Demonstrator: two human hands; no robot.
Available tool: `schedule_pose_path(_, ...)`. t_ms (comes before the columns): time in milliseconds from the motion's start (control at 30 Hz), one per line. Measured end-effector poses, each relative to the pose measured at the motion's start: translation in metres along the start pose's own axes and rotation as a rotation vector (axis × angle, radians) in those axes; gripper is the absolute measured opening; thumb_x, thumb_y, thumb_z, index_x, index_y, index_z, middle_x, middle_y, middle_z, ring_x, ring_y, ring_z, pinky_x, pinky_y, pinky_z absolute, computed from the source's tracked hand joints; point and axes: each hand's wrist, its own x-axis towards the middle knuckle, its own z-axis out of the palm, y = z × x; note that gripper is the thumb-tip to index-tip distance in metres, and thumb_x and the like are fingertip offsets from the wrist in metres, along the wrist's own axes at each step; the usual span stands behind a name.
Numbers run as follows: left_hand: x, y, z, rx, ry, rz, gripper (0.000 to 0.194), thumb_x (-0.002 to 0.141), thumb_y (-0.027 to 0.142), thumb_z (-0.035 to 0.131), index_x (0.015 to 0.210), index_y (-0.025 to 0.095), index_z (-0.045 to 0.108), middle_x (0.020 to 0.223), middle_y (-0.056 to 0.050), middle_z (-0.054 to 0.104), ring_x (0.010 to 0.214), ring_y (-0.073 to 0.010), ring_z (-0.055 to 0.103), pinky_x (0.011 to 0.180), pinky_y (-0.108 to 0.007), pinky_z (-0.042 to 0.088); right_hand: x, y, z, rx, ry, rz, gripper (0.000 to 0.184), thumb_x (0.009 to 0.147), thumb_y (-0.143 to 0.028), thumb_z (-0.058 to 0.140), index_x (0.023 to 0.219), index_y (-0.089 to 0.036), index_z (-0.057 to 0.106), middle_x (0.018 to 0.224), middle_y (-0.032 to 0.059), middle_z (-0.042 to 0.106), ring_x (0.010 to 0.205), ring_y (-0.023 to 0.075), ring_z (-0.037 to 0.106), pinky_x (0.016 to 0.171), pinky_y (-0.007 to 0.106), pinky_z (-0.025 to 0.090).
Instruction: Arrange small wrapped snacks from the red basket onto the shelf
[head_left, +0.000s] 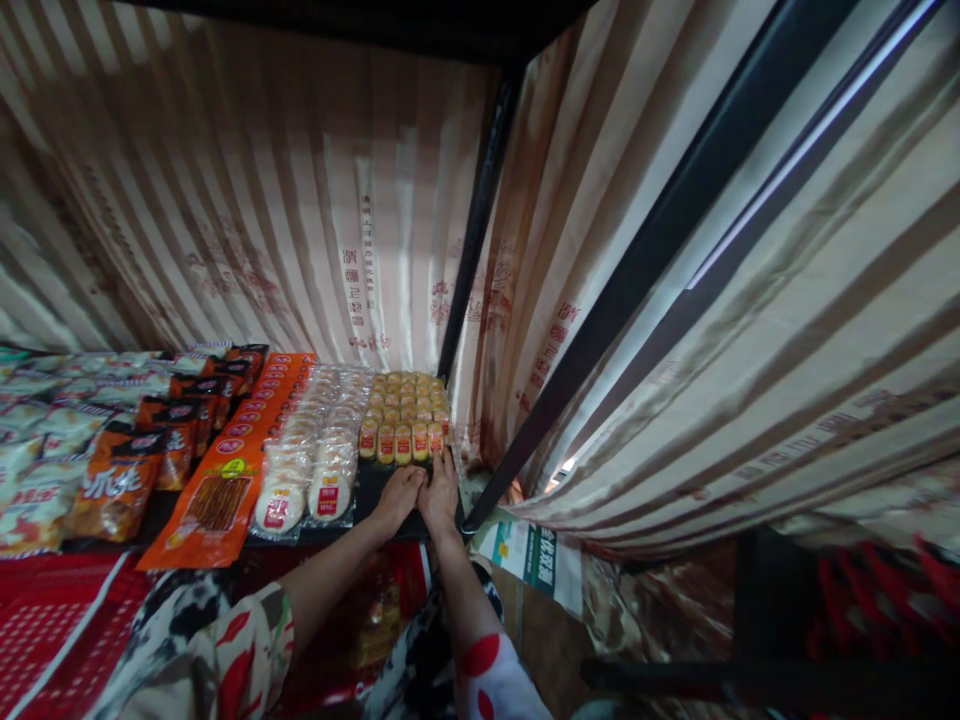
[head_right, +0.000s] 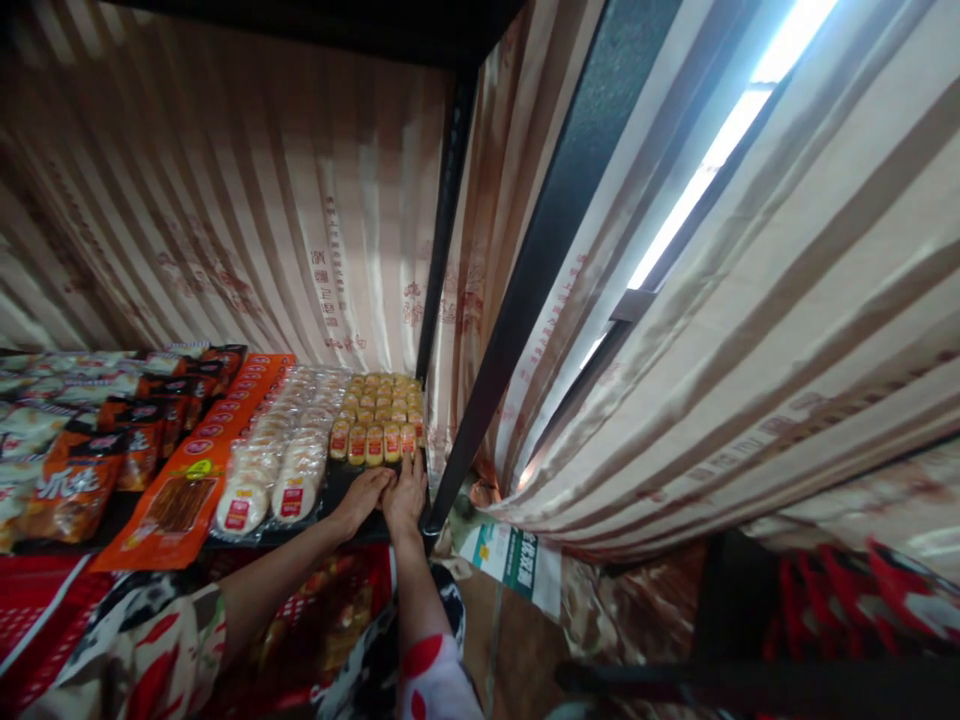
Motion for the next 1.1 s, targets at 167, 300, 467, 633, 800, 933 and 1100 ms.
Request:
schedule_pose_path(167, -0.009, 0.004, 0.000, 0.026, -0.035, -0.045, 0.030, 0.084, 0.026, 0.036, 0.095, 0.014, 0.062, 0.100, -0.008, 0.062, 0.088, -0.0160, 0.058, 0.065, -0.022, 0.048, 0.002, 0.001, -0.003, 0.026, -0.033, -0.025, 0.056, 0.075, -0.008, 0.041, 0.130, -0.011, 0.046, 0.141, 0.0132, 0.037, 0.128, 0.0231, 0.036, 0.104, 0.037, 0.031)
schedule_pose_path(300, -0.010, 0.002, -0.004, 0.219, 0.053, 0.011, 0.028, 0.083, 0.020, 0.039, 0.097, 0.017, 0.064, 0.106, -0.007, 0.062, 0.091, -0.0149, 0.058, 0.074, -0.024, 0.048, 0.003, 0.003, -0.004, 0.072, 0.025, -0.024, 0.053, 0.074, -0.008, 0.041, 0.126, -0.010, 0.050, 0.140, 0.0141, 0.039, 0.130, 0.0231, 0.033, 0.104, 0.037, 0.032)
schedule_pose_path(467, -0.013, -0.003, -0.011, 0.337, 0.110, 0.064, 0.028, 0.084, 0.016, 0.040, 0.098, 0.017, 0.064, 0.106, -0.006, 0.062, 0.092, -0.0139, 0.059, 0.079, -0.024, 0.047, 0.006, 0.004, -0.004, 0.097, 0.036, -0.034, 0.056, 0.073, -0.006, 0.037, 0.128, -0.008, 0.048, 0.141, 0.0144, 0.036, 0.131, 0.0212, 0.031, 0.103, 0.034, 0.033)
schedule_pose_path(633, -0.020, -0.009, -0.010, 0.381, 0.098, 0.084, 0.027, 0.084, 0.015, 0.040, 0.097, 0.016, 0.064, 0.101, -0.006, 0.062, 0.090, -0.0138, 0.059, 0.080, -0.025, 0.047, 0.007, 0.004, -0.005, 0.069, -0.009, -0.041, 0.058, 0.073, -0.005, 0.037, 0.129, -0.013, 0.048, 0.141, 0.0102, 0.039, 0.130, 0.0204, 0.035, 0.104, 0.034, 0.032)
schedule_pose_path(800, -0.026, -0.014, -0.008, 0.378, 0.118, 0.119, 0.027, 0.083, 0.013, 0.041, 0.096, 0.016, 0.064, 0.099, -0.005, 0.062, 0.091, -0.0134, 0.059, 0.081, -0.025, 0.047, 0.004, 0.006, -0.006, 0.070, -0.012, -0.041, 0.059, 0.073, -0.005, 0.038, 0.129, -0.016, 0.048, 0.142, 0.0087, 0.036, 0.130, 0.0201, 0.034, 0.103, 0.032, 0.033)
schedule_pose_path(933, -0.033, -0.017, -0.010, 0.356, 0.133, 0.154, 0.026, 0.081, 0.011, 0.041, 0.094, 0.016, 0.064, 0.096, -0.005, 0.062, 0.090, -0.0131, 0.059, 0.081, -0.025, 0.047, 0.003, 0.006, -0.005, 0.082, -0.001, -0.038, 0.057, 0.073, -0.006, 0.038, 0.127, -0.018, 0.050, 0.143, 0.0081, 0.035, 0.132, 0.0212, 0.030, 0.103, 0.034, 0.032)
schedule_pose_path(1100, -0.044, -0.022, -0.013, 0.320, 0.138, 0.190, 0.027, 0.080, 0.009, 0.040, 0.091, 0.017, 0.064, 0.095, -0.004, 0.062, 0.088, -0.0119, 0.059, 0.082, -0.025, 0.046, 0.005, 0.009, -0.003, 0.131, 0.017, -0.037, 0.056, 0.072, -0.007, 0.038, 0.125, -0.019, 0.053, 0.141, 0.0088, 0.037, 0.131, 0.0214, 0.032, 0.104, 0.035, 0.032)
